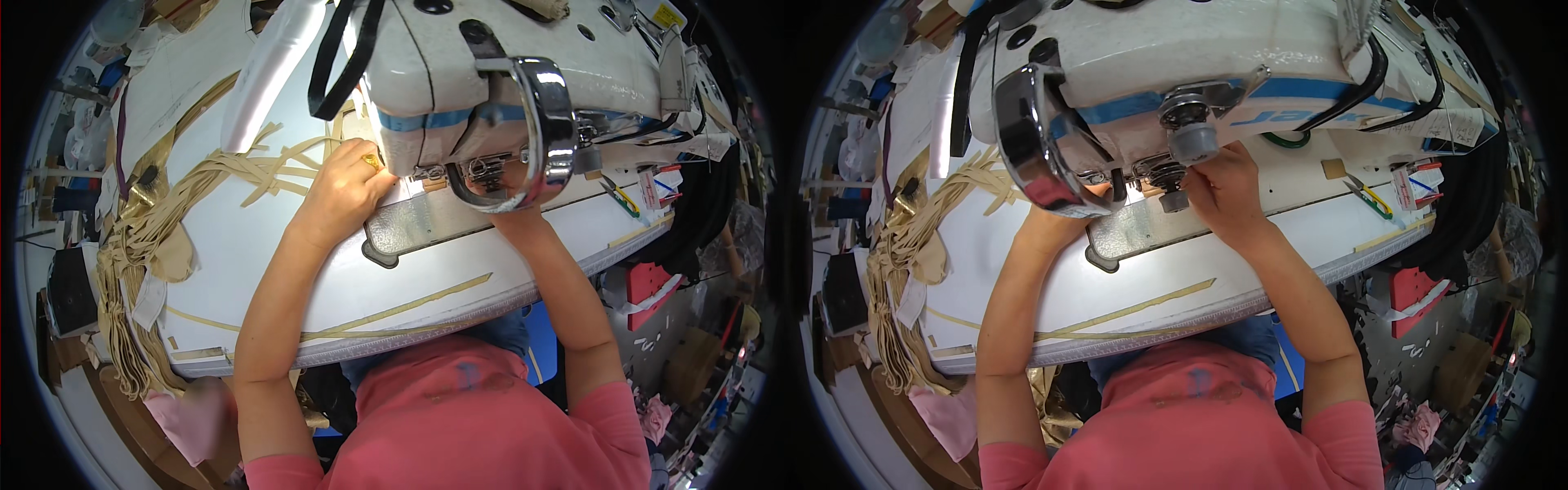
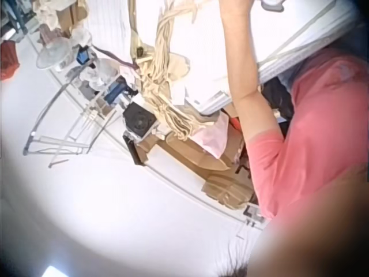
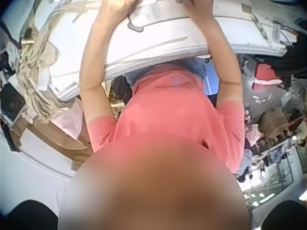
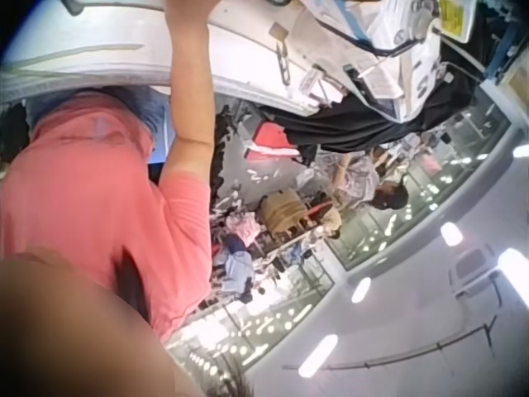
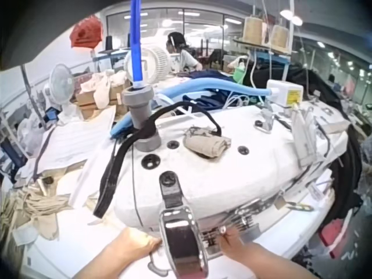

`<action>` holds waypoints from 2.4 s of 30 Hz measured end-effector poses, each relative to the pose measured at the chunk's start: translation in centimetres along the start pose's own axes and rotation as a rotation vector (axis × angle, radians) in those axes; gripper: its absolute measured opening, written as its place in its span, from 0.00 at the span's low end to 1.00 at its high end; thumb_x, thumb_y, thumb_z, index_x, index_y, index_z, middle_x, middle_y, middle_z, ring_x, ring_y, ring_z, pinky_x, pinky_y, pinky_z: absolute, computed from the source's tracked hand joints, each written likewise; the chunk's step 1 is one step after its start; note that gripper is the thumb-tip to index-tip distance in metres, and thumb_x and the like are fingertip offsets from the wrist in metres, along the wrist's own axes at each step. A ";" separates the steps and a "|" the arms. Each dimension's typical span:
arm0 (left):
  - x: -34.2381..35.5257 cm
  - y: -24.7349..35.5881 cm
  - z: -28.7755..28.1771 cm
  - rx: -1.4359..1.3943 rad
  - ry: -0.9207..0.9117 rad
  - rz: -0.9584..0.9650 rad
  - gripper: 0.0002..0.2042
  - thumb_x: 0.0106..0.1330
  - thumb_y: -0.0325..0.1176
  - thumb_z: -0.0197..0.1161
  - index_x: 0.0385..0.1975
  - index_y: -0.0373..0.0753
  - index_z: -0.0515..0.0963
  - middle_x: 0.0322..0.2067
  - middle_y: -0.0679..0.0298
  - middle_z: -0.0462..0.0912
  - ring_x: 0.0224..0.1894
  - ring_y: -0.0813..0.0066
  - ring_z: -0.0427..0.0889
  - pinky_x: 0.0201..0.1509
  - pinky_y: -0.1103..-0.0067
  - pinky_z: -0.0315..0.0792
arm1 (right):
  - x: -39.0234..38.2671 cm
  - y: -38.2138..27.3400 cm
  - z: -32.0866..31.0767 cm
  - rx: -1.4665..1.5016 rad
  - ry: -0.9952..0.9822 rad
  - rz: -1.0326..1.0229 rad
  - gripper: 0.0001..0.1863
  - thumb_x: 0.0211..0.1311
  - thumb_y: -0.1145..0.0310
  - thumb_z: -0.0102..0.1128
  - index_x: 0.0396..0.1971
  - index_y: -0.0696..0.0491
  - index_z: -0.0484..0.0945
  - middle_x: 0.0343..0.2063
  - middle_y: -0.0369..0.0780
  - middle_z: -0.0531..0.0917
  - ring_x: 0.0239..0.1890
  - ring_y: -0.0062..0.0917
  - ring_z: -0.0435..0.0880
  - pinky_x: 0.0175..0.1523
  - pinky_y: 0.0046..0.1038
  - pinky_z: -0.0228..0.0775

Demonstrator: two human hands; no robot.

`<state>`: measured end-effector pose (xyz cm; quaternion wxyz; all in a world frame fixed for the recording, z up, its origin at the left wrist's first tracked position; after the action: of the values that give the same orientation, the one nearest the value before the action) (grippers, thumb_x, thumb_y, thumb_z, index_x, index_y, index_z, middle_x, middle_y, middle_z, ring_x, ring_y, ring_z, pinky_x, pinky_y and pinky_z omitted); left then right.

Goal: The recorder is using an industrial sewing machine to stitch fabric straps.

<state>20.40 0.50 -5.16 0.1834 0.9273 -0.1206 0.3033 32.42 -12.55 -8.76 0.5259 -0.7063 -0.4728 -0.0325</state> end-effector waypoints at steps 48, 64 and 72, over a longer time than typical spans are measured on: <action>2.9 -10.3 -3.6 -0.418 -0.026 -0.504 0.07 0.51 0.26 0.61 0.30 0.36 0.81 0.22 0.59 0.82 0.30 0.68 0.82 0.37 0.76 0.74 | 7.6 0.2 8.6 -0.055 -0.660 0.378 0.18 0.66 0.54 0.52 0.40 0.55 0.78 0.33 0.35 0.79 0.37 0.20 0.76 0.45 0.21 0.67; 1.6 -11.3 0.4 -0.067 -0.283 -0.395 0.04 0.56 0.29 0.61 0.30 0.42 0.79 0.34 0.61 0.79 0.41 0.63 0.77 0.53 0.71 0.60 | 6.8 0.7 8.7 0.925 -0.590 0.432 0.18 0.65 0.60 0.50 0.43 0.60 0.72 0.37 0.42 0.78 0.34 0.17 0.76 0.38 0.15 0.71; -1.0 -8.8 -3.8 -0.094 -0.282 -0.359 0.03 0.56 0.28 0.62 0.29 0.41 0.77 0.27 0.64 0.79 0.34 0.66 0.76 0.50 0.71 0.65 | 5.8 4.9 6.6 0.901 -0.260 0.564 0.17 0.66 0.59 0.49 0.44 0.57 0.73 0.36 0.36 0.78 0.37 0.15 0.74 0.43 0.17 0.69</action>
<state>20.62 10.08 -5.25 0.2586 0.9575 0.0078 0.1275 36.05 -3.79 -11.99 0.7019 -0.5089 -0.2931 0.4031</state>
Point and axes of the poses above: each hand's wrist, its own x-axis towards the middle knuckle, its own z-axis out of the palm, y = z × x, the point moved 8 cm from there along x, towards the middle knuckle
